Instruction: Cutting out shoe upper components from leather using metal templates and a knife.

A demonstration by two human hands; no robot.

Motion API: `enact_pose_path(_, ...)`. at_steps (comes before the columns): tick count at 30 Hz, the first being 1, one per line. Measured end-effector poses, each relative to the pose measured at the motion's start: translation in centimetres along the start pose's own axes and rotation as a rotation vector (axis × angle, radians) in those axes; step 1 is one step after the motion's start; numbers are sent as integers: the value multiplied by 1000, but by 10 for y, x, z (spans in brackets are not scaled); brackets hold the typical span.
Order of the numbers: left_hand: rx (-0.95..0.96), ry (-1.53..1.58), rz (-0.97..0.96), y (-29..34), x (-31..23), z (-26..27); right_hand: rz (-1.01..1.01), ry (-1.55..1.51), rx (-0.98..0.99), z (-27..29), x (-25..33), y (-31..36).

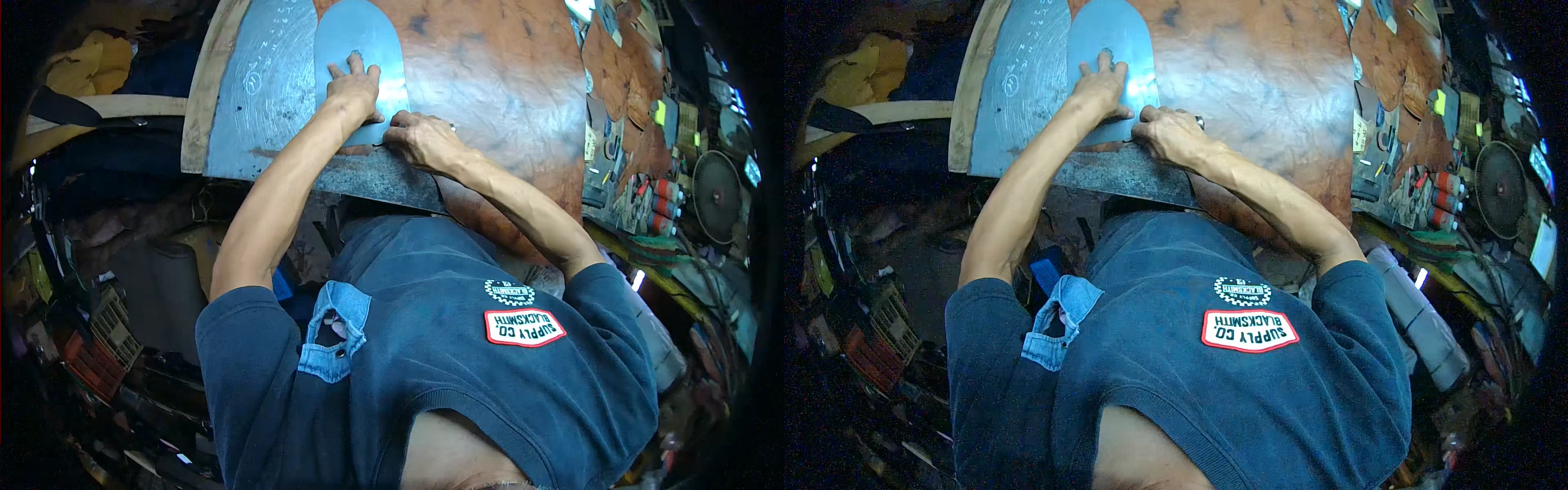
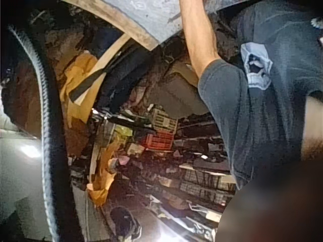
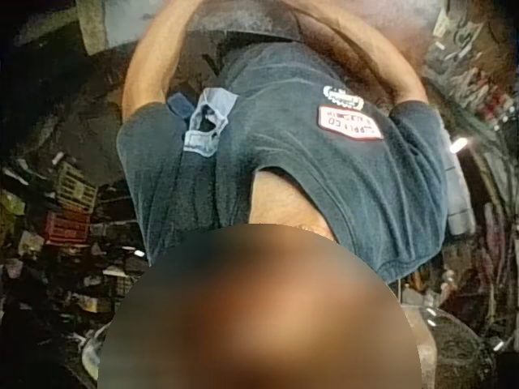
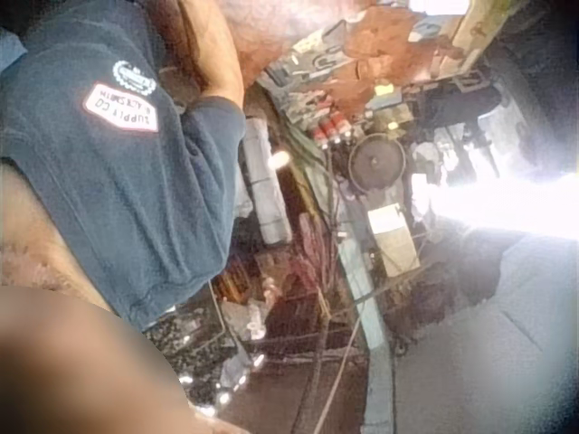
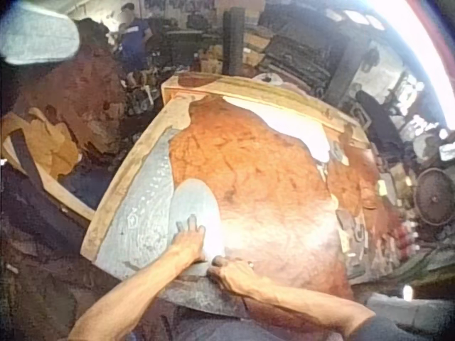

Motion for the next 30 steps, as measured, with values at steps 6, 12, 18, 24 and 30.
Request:
enact_pose_path(6,-6,-3,22,7,-2,0,-10,-19,2,4,-4,9)
enact_pose_path(12,29,-24,39,7,-1,0,9,4,11,11,-9,16)
enact_pose_path(18,23,-16,25,8,-1,1,-5,3,54,21,-22,23)
enact_pose_path(24,28,-29,26,7,-2,1,-11,29,138,20,-45,28)
enact_pose_path(30,-14,3,-11,8,-5,5,40,37,169,20,-51,26)
Point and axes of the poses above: each hand's wrist, its own y-axis away from the middle knuckle, its own z-axis out of the back of the hand, x = y × z, the point moved 10 cm from there along -y, towards the middle knuckle, and after that the axes turned 8 degrees about z, right-handed, at the moved point
